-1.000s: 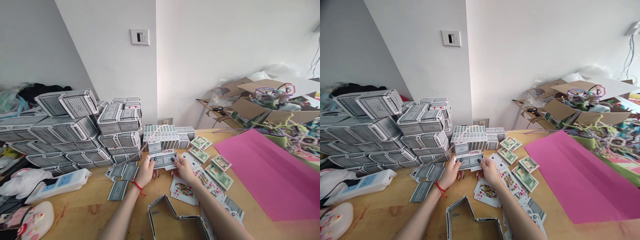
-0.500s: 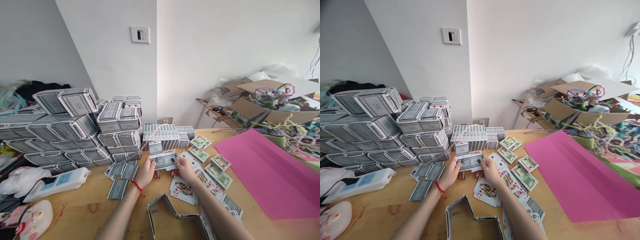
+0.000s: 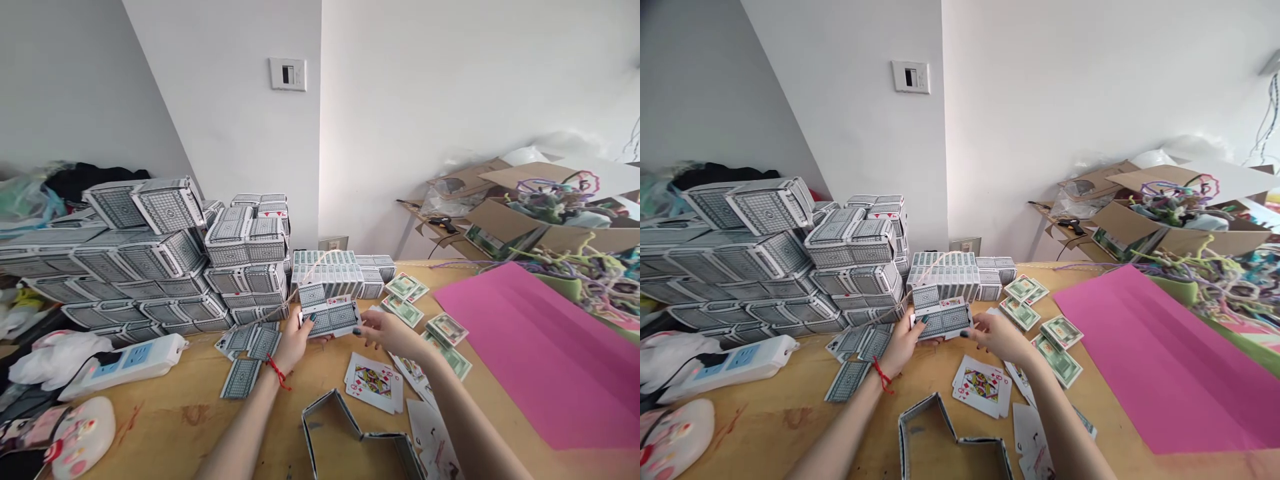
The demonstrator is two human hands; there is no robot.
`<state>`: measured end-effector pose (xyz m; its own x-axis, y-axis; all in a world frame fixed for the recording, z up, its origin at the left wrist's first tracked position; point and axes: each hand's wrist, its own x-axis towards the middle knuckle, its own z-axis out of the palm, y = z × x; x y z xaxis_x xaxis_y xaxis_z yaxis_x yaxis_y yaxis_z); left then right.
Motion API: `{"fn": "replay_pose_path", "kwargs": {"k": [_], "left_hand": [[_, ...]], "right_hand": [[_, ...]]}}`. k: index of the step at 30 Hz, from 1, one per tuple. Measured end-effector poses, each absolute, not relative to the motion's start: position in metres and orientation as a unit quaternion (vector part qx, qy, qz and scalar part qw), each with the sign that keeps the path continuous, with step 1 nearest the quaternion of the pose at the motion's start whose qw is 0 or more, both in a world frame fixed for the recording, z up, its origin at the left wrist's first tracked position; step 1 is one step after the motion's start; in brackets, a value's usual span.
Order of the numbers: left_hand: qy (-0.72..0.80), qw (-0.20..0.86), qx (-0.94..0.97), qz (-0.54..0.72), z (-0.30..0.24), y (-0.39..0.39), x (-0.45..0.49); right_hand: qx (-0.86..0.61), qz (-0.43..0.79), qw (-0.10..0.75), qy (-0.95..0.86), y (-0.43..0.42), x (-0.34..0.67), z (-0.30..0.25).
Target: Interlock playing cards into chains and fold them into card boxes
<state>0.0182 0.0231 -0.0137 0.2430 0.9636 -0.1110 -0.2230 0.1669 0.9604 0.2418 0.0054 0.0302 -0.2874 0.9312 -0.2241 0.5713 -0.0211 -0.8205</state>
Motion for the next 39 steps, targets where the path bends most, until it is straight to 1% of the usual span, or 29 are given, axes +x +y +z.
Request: {"fn": "replay_pose_path", "kwargs": {"k": [4, 5, 7, 9, 10, 16, 19, 22, 26, 30, 32, 35, 39], "left_hand": [[0.414, 0.642, 0.448, 0.465, -0.011, 0.022, 0.019], [0.415, 0.641, 0.448, 0.464, -0.010, 0.022, 0.019], [0.415, 0.641, 0.451, 0.463, -0.010, 0.022, 0.019], [0.415, 0.640, 0.452, 0.463, -0.011, 0.022, 0.019], [0.414, 0.639, 0.453, 0.464, -0.011, 0.022, 0.019], [0.420, 0.615, 0.473, 0.471, -0.014, 0.023, 0.019], [0.427, 0.550, 0.522, 0.494, -0.016, 0.024, 0.017], [0.429, 0.508, 0.550, 0.505, -0.018, 0.026, 0.014], [0.430, 0.512, 0.546, 0.505, -0.018, 0.027, 0.013], [0.432, 0.522, 0.531, 0.508, -0.016, 0.027, 0.013], [0.436, 0.531, 0.516, 0.512, -0.016, 0.027, 0.013], [0.441, 0.547, 0.493, 0.512, -0.016, 0.028, 0.013], [0.435, 0.567, 0.475, 0.514, -0.016, 0.028, 0.013]], "right_hand": [[-0.632, 0.291, -0.003, -0.719, -0.015, 0.238, 0.045], [-0.644, 0.254, -0.034, -0.721, -0.020, 0.233, 0.045], [-0.659, 0.182, -0.075, -0.726, -0.027, 0.219, 0.042], [-0.669, 0.151, -0.098, -0.721, -0.031, 0.207, 0.037], [-0.673, 0.144, -0.096, -0.719, -0.031, 0.202, 0.034], [-0.667, 0.179, -0.072, -0.720, -0.023, 0.213, 0.028], [-0.643, 0.216, -0.025, -0.734, -0.017, 0.226, 0.029], [-0.613, 0.292, 0.024, -0.734, -0.012, 0.236, 0.033], [-0.584, 0.364, 0.043, -0.725, -0.008, 0.244, 0.040], [-0.585, 0.386, 0.074, -0.709, -0.005, 0.253, 0.045], [-0.583, 0.398, 0.115, -0.699, -0.004, 0.259, 0.048], [-0.555, 0.459, 0.192, -0.667, -0.002, 0.266, 0.053], [-0.542, 0.488, 0.334, -0.597, 0.002, 0.267, 0.056]]}}
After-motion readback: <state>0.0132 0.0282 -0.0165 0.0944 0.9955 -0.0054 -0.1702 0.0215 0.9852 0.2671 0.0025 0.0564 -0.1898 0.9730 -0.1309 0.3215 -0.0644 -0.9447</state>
